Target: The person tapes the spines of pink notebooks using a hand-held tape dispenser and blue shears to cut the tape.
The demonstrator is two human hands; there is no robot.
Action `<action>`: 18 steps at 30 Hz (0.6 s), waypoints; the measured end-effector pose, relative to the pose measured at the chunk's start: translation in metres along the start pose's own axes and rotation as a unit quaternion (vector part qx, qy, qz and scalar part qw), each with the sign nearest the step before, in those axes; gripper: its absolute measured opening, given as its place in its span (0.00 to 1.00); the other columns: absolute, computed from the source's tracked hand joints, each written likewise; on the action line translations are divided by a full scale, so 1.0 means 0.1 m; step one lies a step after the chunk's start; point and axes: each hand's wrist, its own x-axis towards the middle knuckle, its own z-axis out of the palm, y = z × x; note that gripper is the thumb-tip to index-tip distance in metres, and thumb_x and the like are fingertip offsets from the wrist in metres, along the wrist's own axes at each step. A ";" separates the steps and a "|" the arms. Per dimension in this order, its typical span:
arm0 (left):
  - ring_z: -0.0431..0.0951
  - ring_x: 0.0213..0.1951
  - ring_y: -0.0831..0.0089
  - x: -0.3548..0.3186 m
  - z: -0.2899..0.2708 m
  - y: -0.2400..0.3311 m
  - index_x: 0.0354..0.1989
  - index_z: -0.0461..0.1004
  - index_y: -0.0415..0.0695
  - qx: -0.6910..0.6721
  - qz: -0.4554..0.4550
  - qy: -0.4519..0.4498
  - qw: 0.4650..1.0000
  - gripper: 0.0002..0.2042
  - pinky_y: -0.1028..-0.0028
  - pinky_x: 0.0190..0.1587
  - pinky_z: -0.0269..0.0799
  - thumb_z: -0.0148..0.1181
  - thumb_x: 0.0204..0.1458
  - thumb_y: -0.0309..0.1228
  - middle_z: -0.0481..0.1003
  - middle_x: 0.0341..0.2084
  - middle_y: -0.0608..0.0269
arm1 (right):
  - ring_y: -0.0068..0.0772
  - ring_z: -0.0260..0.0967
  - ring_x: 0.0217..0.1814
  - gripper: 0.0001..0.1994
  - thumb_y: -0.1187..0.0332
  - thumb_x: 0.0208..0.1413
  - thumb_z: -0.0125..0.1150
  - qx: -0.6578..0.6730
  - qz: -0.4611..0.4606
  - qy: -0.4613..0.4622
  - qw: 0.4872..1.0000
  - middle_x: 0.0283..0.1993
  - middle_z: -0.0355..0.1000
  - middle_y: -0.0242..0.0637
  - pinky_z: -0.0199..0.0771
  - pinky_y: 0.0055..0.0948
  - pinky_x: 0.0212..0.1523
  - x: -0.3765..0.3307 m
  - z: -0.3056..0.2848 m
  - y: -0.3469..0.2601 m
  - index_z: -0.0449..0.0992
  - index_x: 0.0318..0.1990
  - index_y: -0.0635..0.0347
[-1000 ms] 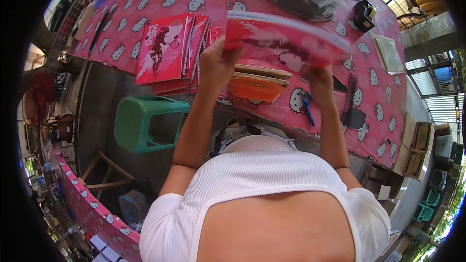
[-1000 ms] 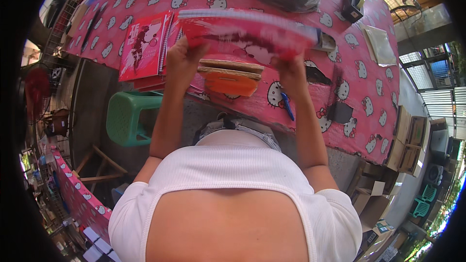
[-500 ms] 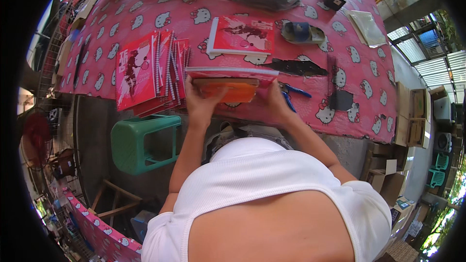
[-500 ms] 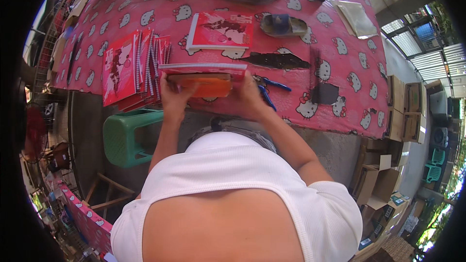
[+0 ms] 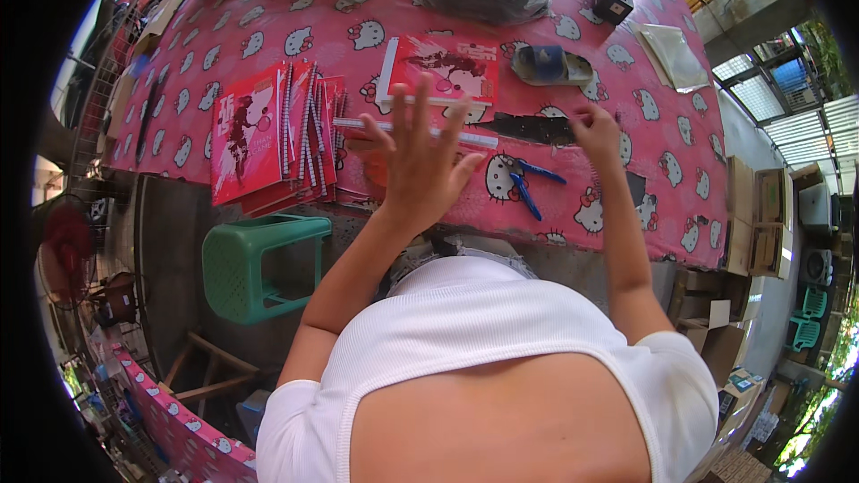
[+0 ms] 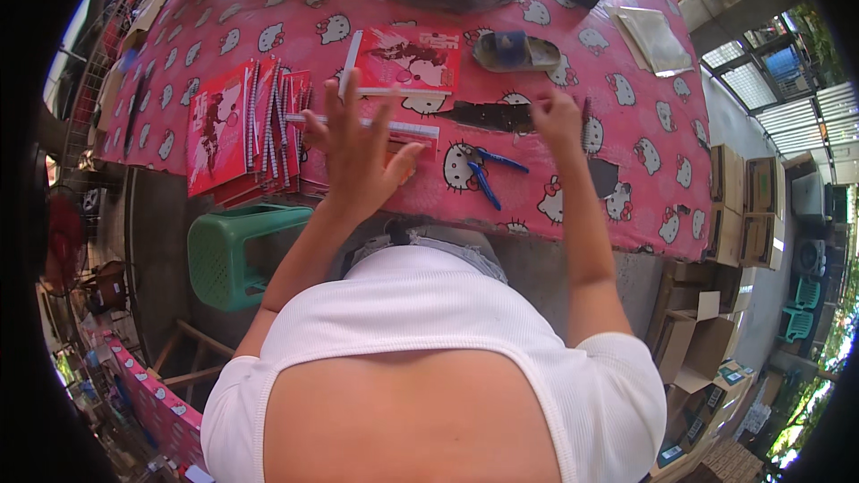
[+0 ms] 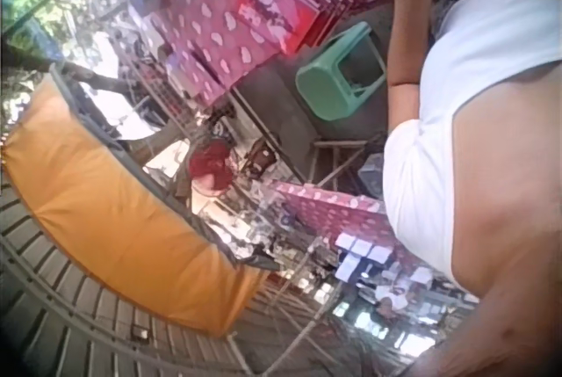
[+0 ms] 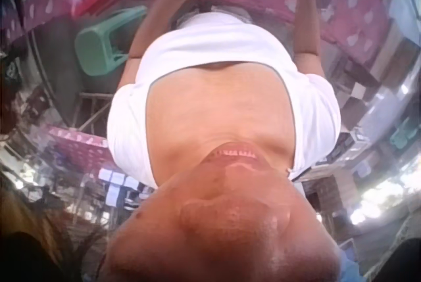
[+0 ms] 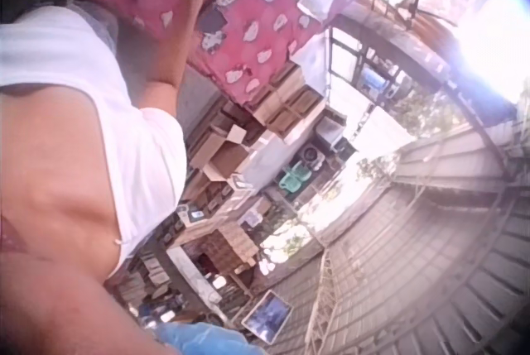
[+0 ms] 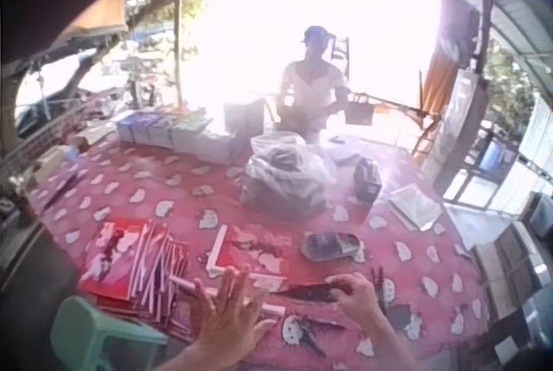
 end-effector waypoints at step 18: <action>0.74 0.32 0.71 -0.01 0.13 -0.09 0.28 0.81 0.47 -0.202 0.027 0.040 0.978 0.07 0.65 0.50 0.61 0.67 0.42 0.34 0.77 0.25 0.68 | 0.27 0.71 0.36 0.12 0.79 0.41 0.67 0.282 -0.171 -0.086 0.940 0.35 0.73 0.34 0.71 0.24 0.36 -0.72 -0.28 -1.33 0.80 0.36 0.57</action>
